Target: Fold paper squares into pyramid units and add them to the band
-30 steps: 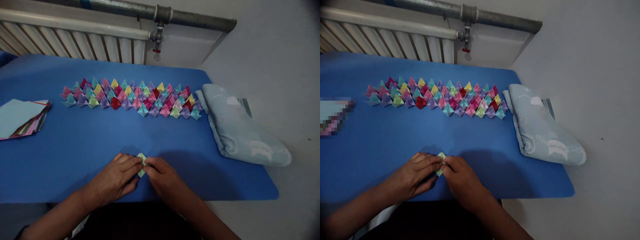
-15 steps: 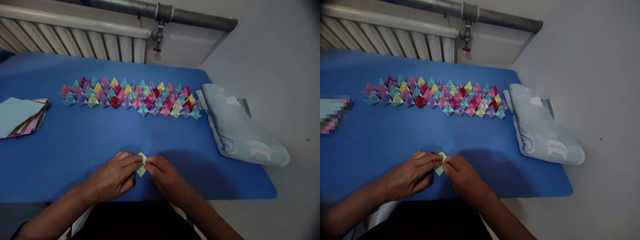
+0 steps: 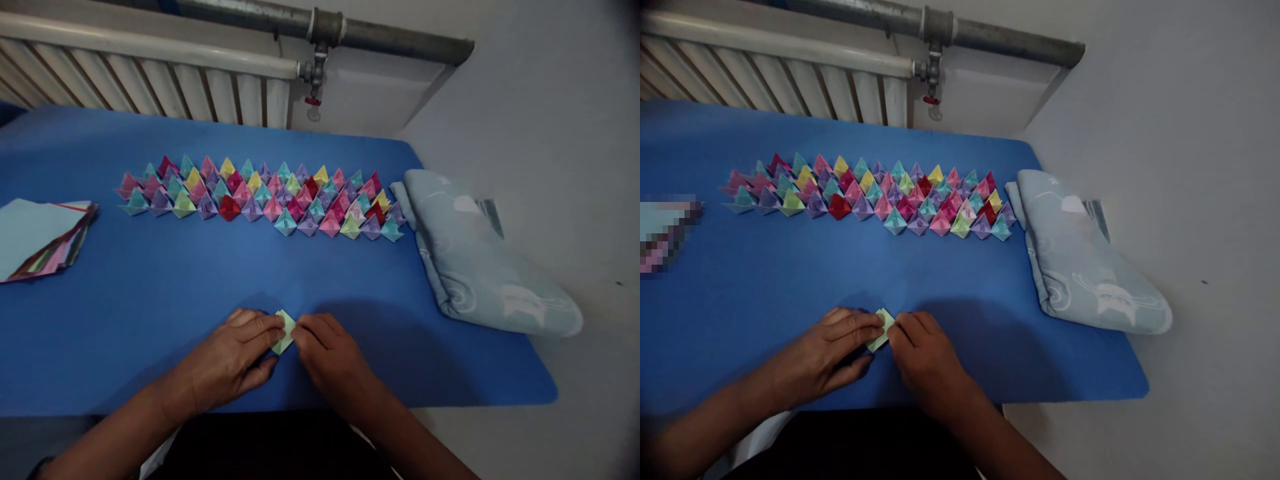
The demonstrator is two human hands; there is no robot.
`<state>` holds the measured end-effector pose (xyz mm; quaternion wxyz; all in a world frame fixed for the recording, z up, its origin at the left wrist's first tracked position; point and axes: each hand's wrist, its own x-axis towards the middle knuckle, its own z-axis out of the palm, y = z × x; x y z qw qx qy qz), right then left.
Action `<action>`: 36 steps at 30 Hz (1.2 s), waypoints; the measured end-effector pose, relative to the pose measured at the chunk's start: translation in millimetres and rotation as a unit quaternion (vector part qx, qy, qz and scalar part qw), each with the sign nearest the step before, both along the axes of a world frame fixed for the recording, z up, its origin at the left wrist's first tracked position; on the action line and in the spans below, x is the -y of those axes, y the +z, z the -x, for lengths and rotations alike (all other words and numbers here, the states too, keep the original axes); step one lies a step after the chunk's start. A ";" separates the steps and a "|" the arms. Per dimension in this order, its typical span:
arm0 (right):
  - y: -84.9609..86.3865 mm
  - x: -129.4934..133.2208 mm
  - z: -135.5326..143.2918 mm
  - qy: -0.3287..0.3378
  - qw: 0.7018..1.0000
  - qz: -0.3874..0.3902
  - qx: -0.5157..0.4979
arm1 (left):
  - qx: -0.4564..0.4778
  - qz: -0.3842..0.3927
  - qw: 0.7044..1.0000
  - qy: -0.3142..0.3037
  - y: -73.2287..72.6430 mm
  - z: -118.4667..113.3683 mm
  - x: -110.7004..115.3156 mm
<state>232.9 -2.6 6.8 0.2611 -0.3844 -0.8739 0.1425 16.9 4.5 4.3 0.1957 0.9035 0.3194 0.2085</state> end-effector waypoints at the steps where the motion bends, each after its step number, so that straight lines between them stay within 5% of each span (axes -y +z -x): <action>1: 0.1 0.5 0.6 -0.012 1.000 -0.005 0.009 | 0.004 -0.003 1.000 0.003 -1.3 -0.3 0.5; 21: -1.3 5.0 3.9 -0.065 0.997 0.031 0.004 | 0.028 -0.025 0.998 0.055 -4.8 -7.8 3.6; 36: 4.4 -3.9 14.4 -0.118 0.989 0.094 0.009 | -0.007 0.014 0.979 0.203 -5.0 -14.3 10.2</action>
